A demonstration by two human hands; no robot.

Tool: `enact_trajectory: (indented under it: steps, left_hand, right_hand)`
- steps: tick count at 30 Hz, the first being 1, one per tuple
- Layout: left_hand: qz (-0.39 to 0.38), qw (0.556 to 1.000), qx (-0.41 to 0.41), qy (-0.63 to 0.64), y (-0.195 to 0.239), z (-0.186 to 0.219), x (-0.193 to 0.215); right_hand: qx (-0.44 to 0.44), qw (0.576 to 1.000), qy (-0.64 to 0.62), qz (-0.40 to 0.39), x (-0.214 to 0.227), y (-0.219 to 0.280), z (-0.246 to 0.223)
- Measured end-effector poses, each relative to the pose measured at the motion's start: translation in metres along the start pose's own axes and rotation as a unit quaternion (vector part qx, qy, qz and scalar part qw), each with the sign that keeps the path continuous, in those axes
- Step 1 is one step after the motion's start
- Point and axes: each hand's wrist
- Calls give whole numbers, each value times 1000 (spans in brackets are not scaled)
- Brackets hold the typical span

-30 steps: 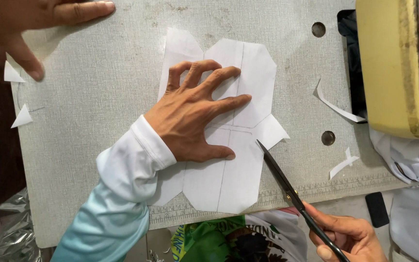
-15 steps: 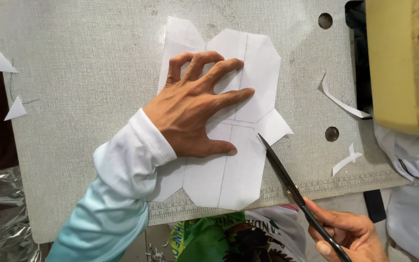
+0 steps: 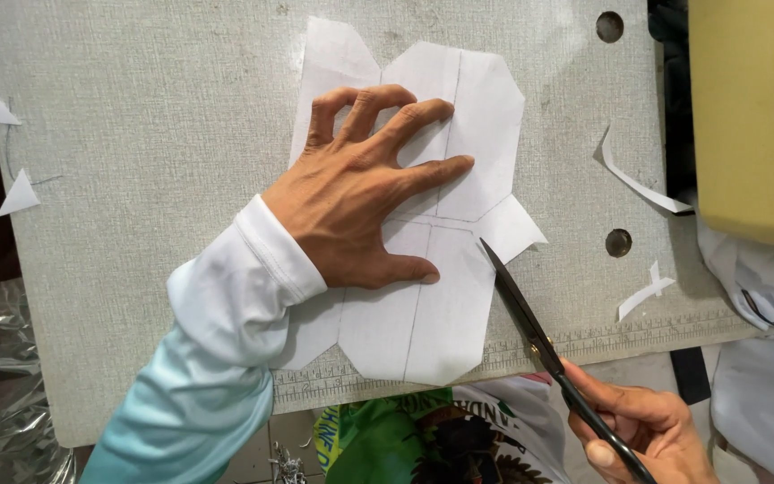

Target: Using scissors to cut out specific pattern shapes from a white sheet of material on a work table.

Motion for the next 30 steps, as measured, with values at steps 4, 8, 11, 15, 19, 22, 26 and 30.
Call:
enact_trajectory:
  steps: [4, 8, 11, 15, 19, 22, 26, 30]
  left_hand:
    - [1, 1000, -5, -4, 0, 0, -1]
    - [3, 1000, -4, -7, 0, 0, -1]
    - [6, 1000, -6, -6, 0, 1, -1]
    - [6, 1000, -4, -6, 0, 2, 0]
    - [5, 1000, -10, -6, 0, 2, 0]
    - [7, 1000, -9, -7, 0, 3, 0]
    - [6, 1000, -6, -2, 0, 4, 1]
    - [6, 1000, -13, -7, 0, 3, 0]
  right_hand:
    - [24, 999, 0, -21, 0, -1, -2]
    - [38, 999, 28, -25, -4, -1, -8]
    - [64, 997, 2, -43, -6, 0, -8]
    - [67, 997, 10, -43, -7, 1, -11]
    - [72, 996, 11, -52, -8, 1, -16]
    - [80, 995, 11, -64, -5, 1, -14]
    - [77, 995, 12, -59, -4, 2, -14]
    - [79, 994, 11, -73, -3, 2, -19]
Point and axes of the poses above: each hand's wrist, its own y-axis away from the middle knuckle, its own x-axis out of the back of the hand, z = x × y, and after that the axes turned 6 degrees about z, right-handed
